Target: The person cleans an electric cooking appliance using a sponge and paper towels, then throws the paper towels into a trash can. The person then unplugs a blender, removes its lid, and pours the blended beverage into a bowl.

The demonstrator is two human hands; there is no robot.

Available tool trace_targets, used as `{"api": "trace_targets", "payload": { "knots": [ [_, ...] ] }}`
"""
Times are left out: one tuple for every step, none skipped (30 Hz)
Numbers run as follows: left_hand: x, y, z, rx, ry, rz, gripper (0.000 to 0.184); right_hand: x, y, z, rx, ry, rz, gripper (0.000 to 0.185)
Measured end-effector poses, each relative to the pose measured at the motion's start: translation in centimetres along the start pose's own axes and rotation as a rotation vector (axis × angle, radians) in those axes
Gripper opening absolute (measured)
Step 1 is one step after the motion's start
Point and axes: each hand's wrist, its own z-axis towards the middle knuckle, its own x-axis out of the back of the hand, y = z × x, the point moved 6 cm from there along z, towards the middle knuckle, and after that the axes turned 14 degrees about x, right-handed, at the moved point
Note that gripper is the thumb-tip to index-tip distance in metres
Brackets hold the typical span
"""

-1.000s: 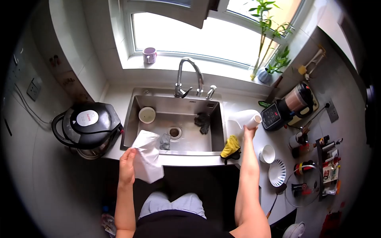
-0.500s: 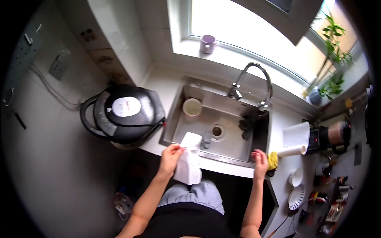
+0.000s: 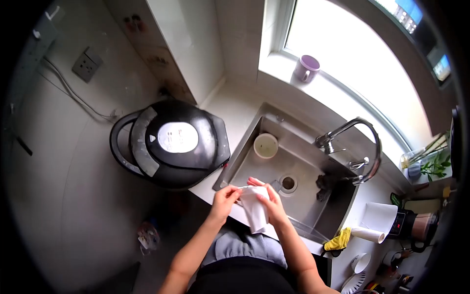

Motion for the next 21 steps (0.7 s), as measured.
{"api": "trace_targets", "payload": {
  "knots": [
    [-0.6,-0.7,0.4,0.031,0.01,0.035,0.011,1.3,2.0,0.3,-0.075,0.049,0.017,0.014],
    [-0.6,-1.8,1.2,0.053,0.024,0.144,0.014,2.7,4.1,0.5,-0.146,0.101,0.034,0.014],
    [-0.6,-1.9,1.4,-0.007,0.101,0.238,0.016,3.3,4.2,1.3,-0.09,0.144,-0.111,0.013],
    [-0.4,-1.2,1.1,-0.064,0.173,0.345,0.018,4.9,4.4,2.0,-0.081,0.162,-0.462,0.015],
    [-0.4,0.7,0.2,-0.062,0.221,0.489,0.021,5.6,3.8,3.1,0.181,0.164,-0.745,0.016],
    [-0.5,2.7,-0.6,-0.154,0.272,0.564,0.023,5.6,3.5,3.8,0.446,0.156,-1.028,0.018],
    [-0.1,4.0,-1.1,-0.264,0.296,0.686,0.025,5.6,3.7,4.6,0.417,0.161,-1.093,0.02],
    [0.1,5.1,-1.4,-0.381,0.312,0.806,0.027,5.4,3.3,5.3,0.389,0.165,-1.159,0.022],
    [0.3,6.5,-1.7,-0.465,0.364,0.902,0.027,5.7,4.4,6.0,0.196,0.259,-1.04,0.02],
    [0.4,7.9,-2.0,-0.549,0.407,1.005,0.027,5.2,5.5,6.8,0.17,0.278,-0.996,0.026],
    [0.3,9.1,-2.0,-0.571,0.443,1.124,0.026,4.3,6.1,7.7,0.237,0.283,-1.009,0.031],
    [0.5,10.0,-1.8,-0.566,0.45,1.186,0.027,3.3,6.7,8.4,0.307,0.29,-1.02,0.037],
    [0.5,10.7,-1.4,-0.553,0.458,1.266,0.028,2.8,7.9,9.1,0.318,0.287,-0.98,0.042],
    [0.4,11.4,-1.0,-0.547,0.462,1.348,0.029,2.4,9.0,9.6,0.334,0.29,-0.942,0.047],
    [0.5,11.8,-0.6,-0.536,0.475,1.453,0.032,2.0,10.1,10.1,0.329,0.317,-0.893,0.051],
    [0.4,12.3,-0.2,-0.526,0.507,1.553,0.033,1.8,10.9,10.6,0.273,0.344,-0.799,0.053],
    [0.5,12.7,0.2,-0.525,0.53,1.604,0.032,1.5,11.5,10.8,0.247,0.362,-0.731,0.053],
    [0.4,12.9,0.6,-0.529,0.556,1.647,0.031,1.5,12.1,11.1,0.227,0.377,-0.668,0.053],
    [0.7,13.0,1.0,-0.513,0.556,1.659,0.029,1.3,12.8,11.2,0.209,0.373,-0.569,0.053],
    [0.6,13.1,1.4,-0.505,0.56,1.682,0.028,1.3,13.4,11.3,0.218,0.362,-0.542,0.053],
    [0.5,13.0,1.7,-0.498,0.578,1.714,0.027,1.1,13.7,11.3,0.191,0.333,-0.469,0.054]
  ]
}}
